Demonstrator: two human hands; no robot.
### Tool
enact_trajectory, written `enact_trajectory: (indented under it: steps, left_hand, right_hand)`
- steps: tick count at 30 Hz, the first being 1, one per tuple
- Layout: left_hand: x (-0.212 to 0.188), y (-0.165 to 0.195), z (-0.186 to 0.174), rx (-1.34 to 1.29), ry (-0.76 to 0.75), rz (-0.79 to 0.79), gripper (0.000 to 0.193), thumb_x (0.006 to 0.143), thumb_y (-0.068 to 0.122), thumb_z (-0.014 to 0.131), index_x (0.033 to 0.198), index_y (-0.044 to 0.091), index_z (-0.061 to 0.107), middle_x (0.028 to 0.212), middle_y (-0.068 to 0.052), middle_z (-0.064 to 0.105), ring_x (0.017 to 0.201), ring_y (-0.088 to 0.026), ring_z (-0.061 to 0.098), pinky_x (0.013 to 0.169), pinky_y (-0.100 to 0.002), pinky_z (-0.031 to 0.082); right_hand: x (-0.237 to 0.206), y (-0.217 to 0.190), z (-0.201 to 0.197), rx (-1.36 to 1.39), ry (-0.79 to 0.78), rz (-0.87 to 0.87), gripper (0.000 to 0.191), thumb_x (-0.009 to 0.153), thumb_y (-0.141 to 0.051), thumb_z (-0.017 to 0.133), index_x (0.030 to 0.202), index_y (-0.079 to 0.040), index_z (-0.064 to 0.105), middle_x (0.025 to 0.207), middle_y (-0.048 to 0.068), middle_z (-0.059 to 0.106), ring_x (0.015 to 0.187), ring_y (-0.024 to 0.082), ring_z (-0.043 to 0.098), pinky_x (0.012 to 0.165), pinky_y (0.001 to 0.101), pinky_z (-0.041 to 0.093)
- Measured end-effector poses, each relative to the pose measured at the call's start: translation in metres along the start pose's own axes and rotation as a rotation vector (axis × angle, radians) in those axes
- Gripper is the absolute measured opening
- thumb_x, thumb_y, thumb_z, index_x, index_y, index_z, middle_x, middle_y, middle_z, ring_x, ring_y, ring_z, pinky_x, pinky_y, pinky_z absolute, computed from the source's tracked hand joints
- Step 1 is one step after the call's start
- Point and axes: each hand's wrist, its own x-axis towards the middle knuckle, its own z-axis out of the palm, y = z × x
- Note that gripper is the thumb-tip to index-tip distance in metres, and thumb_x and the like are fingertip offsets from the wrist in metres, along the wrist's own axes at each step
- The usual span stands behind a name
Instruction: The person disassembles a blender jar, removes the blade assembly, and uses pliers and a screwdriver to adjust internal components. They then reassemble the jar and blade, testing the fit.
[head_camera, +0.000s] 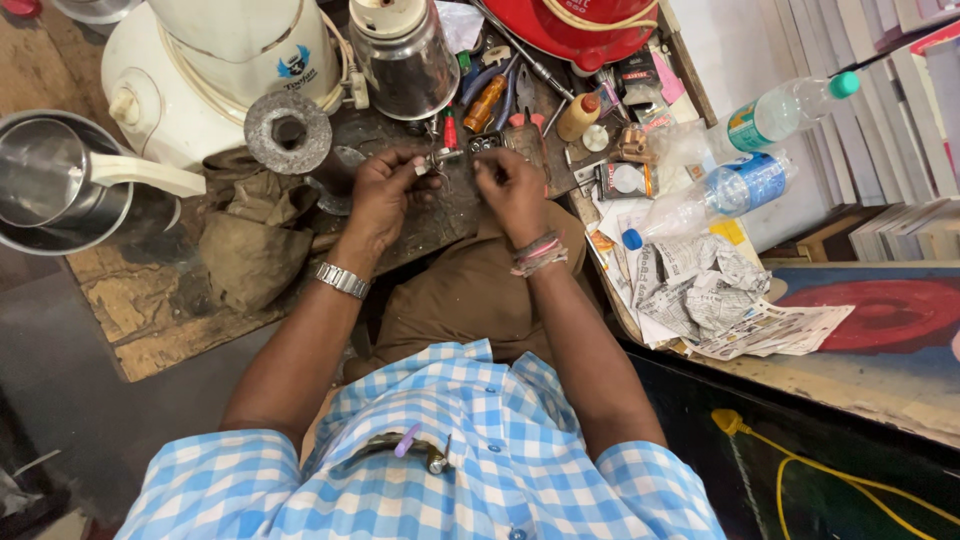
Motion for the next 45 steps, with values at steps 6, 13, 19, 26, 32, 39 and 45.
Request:
enact_trajectory:
  steps: [6, 13, 19, 26, 32, 39, 45]
  left_hand:
    - [-0.001, -0.002, 0.013, 0.076, 0.009, 0.017, 0.022, 0.1, 0.011, 0.066, 0.118, -0.001, 0.069, 0.099, -0.01, 0.076, 0.078, -0.014, 0.074, 0.062, -0.024, 0.058]
    - [0.001, -0.004, 0.018, 0.04, -0.044, 0.01, 0.019, 0.1, 0.008, 0.067, 0.115, -0.003, 0.068, 0.101, -0.01, 0.074, 0.079, -0.017, 0.074, 0.064, -0.027, 0.061]
    - [0.0, -0.003, 0.018, 0.055, -0.078, 0.009, 0.018, 0.099, 0.007, 0.067, 0.113, -0.004, 0.068, 0.101, -0.011, 0.074, 0.08, -0.018, 0.074, 0.065, -0.028, 0.062]
    - [-0.007, 0.007, 0.01, 0.236, -0.066, 0.138, 0.016, 0.099, 0.005, 0.069, 0.111, -0.005, 0.069, 0.098, -0.01, 0.075, 0.08, -0.015, 0.074, 0.069, -0.027, 0.063]
    - [-0.01, 0.017, 0.018, 0.297, -0.071, 0.131, 0.016, 0.097, 0.004, 0.069, 0.11, -0.005, 0.068, 0.095, -0.009, 0.075, 0.079, -0.015, 0.074, 0.069, -0.028, 0.064]
    - [-0.02, 0.037, 0.027, 0.362, -0.141, 0.16, 0.018, 0.098, 0.006, 0.069, 0.112, -0.005, 0.071, 0.094, -0.009, 0.076, 0.079, -0.013, 0.073, 0.071, -0.028, 0.063]
    - [-0.027, 0.043, 0.025, 0.391, -0.153, 0.202, 0.018, 0.099, 0.007, 0.07, 0.113, -0.004, 0.071, 0.093, -0.009, 0.076, 0.079, -0.012, 0.072, 0.072, -0.027, 0.062]
  right_hand:
    - [0.002, 0.01, -0.01, 0.549, -0.093, 0.132, 0.021, 0.095, -0.002, 0.074, 0.116, 0.0, 0.074, 0.099, 0.001, 0.075, 0.086, 0.005, 0.065, 0.077, 0.0207, 0.054]
    - [0.003, 0.012, -0.012, 0.633, -0.14, 0.101, 0.022, 0.093, -0.003, 0.077, 0.115, 0.001, 0.074, 0.104, 0.0, 0.073, 0.092, 0.007, 0.065, 0.081, 0.0224, 0.053]
    - [0.002, 0.015, -0.017, 0.703, -0.237, 0.099, 0.022, 0.095, -0.004, 0.077, 0.116, 0.0, 0.073, 0.104, 0.0, 0.072, 0.092, 0.006, 0.065, 0.082, 0.0225, 0.054]
    - [0.001, 0.0, -0.024, 0.328, -0.207, -0.075, 0.022, 0.091, -0.004, 0.081, 0.112, -0.003, 0.077, 0.099, 0.001, 0.072, 0.08, 0.006, 0.064, 0.069, 0.0218, 0.05]
    - [0.007, -0.016, -0.04, 0.199, -0.198, -0.279, 0.022, 0.09, -0.006, 0.081, 0.112, -0.003, 0.077, 0.106, 0.003, 0.074, 0.098, 0.011, 0.066, 0.086, 0.0275, 0.052]
    - [0.007, -0.029, -0.053, 0.34, -0.279, -0.145, 0.022, 0.089, -0.006, 0.079, 0.11, -0.002, 0.077, 0.105, 0.005, 0.074, 0.091, 0.009, 0.066, 0.079, 0.0257, 0.053]
    - [0.009, -0.025, -0.05, 0.391, -0.296, -0.151, 0.021, 0.092, -0.007, 0.078, 0.113, -0.001, 0.077, 0.106, 0.005, 0.074, 0.09, 0.008, 0.066, 0.078, 0.0234, 0.053]
